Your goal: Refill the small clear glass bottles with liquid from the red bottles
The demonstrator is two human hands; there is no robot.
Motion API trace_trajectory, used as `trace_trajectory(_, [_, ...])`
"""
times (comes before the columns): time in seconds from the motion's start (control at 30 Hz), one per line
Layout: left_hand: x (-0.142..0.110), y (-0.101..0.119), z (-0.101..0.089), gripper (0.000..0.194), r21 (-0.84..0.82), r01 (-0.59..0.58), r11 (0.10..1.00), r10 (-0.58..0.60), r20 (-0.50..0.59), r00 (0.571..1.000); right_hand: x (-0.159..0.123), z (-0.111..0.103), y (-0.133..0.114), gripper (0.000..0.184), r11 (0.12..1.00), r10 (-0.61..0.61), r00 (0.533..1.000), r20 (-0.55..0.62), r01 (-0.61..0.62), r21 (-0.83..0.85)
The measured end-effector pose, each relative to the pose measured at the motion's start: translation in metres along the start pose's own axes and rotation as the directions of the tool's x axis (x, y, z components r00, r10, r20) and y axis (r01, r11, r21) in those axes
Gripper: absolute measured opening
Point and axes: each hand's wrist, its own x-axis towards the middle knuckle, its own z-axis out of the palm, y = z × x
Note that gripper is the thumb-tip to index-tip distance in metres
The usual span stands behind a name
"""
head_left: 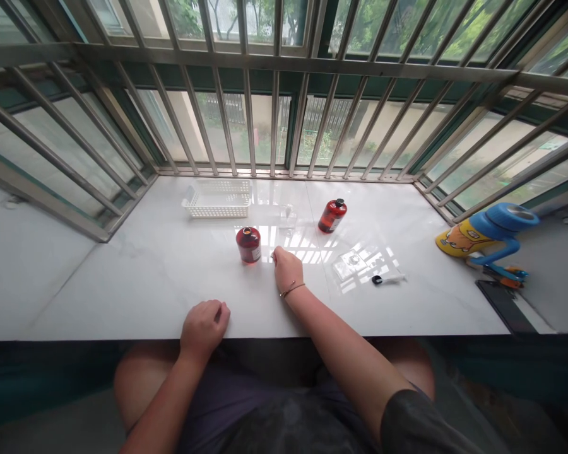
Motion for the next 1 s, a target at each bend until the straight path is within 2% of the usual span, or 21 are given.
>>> trace_trajectory(0.17, [-0.001,0.001,0.0,0.032,-0.001,0.017,1.0,-0.017,0.013,1.0,-0.012,0.0,-0.032,0.022,0.995,-0.098,0.993,0.071,0.095,0.037])
trace_trajectory(0.27, [-0.001,0.001,0.0,0.033,0.002,0.021,1.0,-0.021,0.022,1.0,-0.031,-0.002,-0.053,0.019,0.98,-0.198,0.973,0.121,0.192,0.059])
trace_trajectory(0.37, [-0.001,0.0,-0.001,0.033,0.007,0.017,1.0,-0.017,0.027,0.999,-0.062,-0.006,-0.068,0.017,0.945,-0.326,0.929,0.176,0.316,0.081])
trace_trajectory(0.47, [-0.001,0.0,-0.001,0.033,0.006,0.015,1.0,-0.015,0.032,0.999,-0.093,-0.012,-0.072,0.015,0.887,-0.462,0.859,0.222,0.448,0.113])
trace_trajectory(0.57, [-0.001,0.001,-0.001,0.033,0.0,0.014,1.0,-0.014,0.036,0.999,-0.097,-0.016,-0.062,0.014,0.847,-0.531,0.811,0.247,0.517,0.124])
trace_trajectory(0.63, [-0.001,0.001,-0.001,0.032,-0.01,0.016,1.0,-0.016,0.036,0.999,-0.078,-0.017,-0.049,0.013,0.864,-0.502,0.829,0.246,0.495,0.095])
trace_trajectory(0.7, [-0.002,0.001,-0.001,0.032,-0.019,0.022,1.0,-0.022,0.032,0.999,-0.046,-0.019,-0.031,0.014,0.906,-0.419,0.88,0.224,0.421,0.041])
trace_trajectory(0.8, [-0.002,0.002,-0.002,0.032,-0.022,0.029,0.999,-0.029,0.03,0.999,0.007,-0.028,0.004,0.019,0.969,-0.226,0.96,0.164,0.239,-0.061])
trace_trajectory(0.87, [-0.002,0.001,-0.002,0.032,-0.024,0.03,0.999,-0.029,0.032,0.999,0.031,-0.037,0.027,0.021,0.986,-0.101,0.988,0.12,0.115,-0.121])
trace_trajectory(0.93, [-0.002,0.001,-0.002,0.032,-0.028,0.031,0.999,-0.03,0.032,0.999,0.039,-0.046,0.048,0.023,0.985,-0.001,0.996,0.085,0.016,-0.172])
trace_trajectory(1.0, [-0.003,0.001,-0.002,0.032,-0.035,0.034,0.999,-0.033,0.028,0.999,0.03,-0.053,0.064,0.026,0.974,0.071,0.996,0.058,-0.056,-0.219])
